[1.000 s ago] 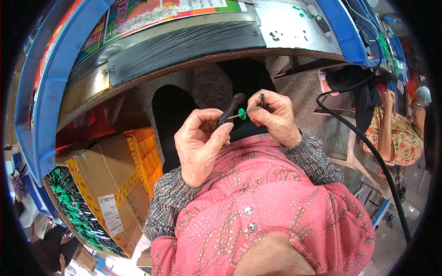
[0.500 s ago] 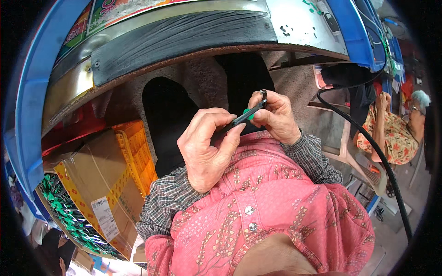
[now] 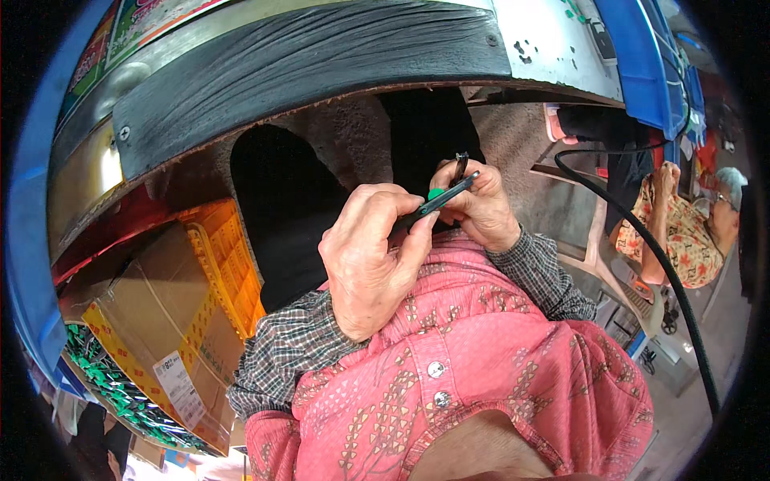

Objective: The person assembles small plastic components by hand, inserting a green pin into a black housing part.

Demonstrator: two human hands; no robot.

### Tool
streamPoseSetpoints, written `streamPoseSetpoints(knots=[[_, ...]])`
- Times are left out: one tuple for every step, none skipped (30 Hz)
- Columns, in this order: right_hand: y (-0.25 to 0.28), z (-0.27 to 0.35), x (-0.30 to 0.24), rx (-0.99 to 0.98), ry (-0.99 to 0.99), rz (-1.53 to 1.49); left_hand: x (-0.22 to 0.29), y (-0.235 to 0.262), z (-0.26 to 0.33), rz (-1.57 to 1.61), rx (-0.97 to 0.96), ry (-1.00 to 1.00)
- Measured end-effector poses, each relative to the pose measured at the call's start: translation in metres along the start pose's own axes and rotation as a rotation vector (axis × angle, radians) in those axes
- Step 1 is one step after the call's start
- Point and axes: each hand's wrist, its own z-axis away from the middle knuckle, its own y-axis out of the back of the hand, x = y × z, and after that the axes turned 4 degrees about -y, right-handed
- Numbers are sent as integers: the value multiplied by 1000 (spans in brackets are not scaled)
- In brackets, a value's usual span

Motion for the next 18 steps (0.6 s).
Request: streamPoseSetpoints(knots=[[2,-1,1,0,-4,-7,-2,-1,-1,-1,-2,-7],[4,-3,1,-1,-7,-14,-3,-2,-2,-1,-4,-2],[5,-4,2,1,-11,-17,-4,-2,-4,1,-12,3],[5,-4,3,2,-14,-20,-5,-2,-4,3,-18,9],[6,-5,3,4,-17,-24,-5,-3,-5,3,-19,13],[5,-5,2,5,-21,-25,-6,-3,-6,-4,-12,3],[5,-6,1,9,-28,-18,-7,-4,-7,-11,-5,-9],[5,-6,1,14,-34,-11,-9,-4,-7,-11,-6,-6],[6,-6,1,14,-36,-12,-10,-5,-8,-14,-4,-19],[8,-6,2,14,-36,-16,-11,-5,-8,-16,-2,-33],[8,-6,3,13,-36,-20,-11,-5,-8,-16,-3,-31],[8,-6,4,14,-37,-21,-12,-5,-8,-13,-2,-30],[9,-6,4,17,-31,-22,-12,-5,-8,-11,-2,-27],[9,-6,4,19,-25,-24,-13,-5,-9,-11,-4,-25],[10,-7,5,21,-27,-25,-12,-6,-9,-13,-8,-10],[10,-7,5,16,-29,-22,-12,-5,-9,-17,-11,4],[10,-7,6,12,-31,-20,-12,-5,-8,-18,-10,5],[10,-7,5,11,-32,-20,-13,-5,-8,-18,-7,-11]])
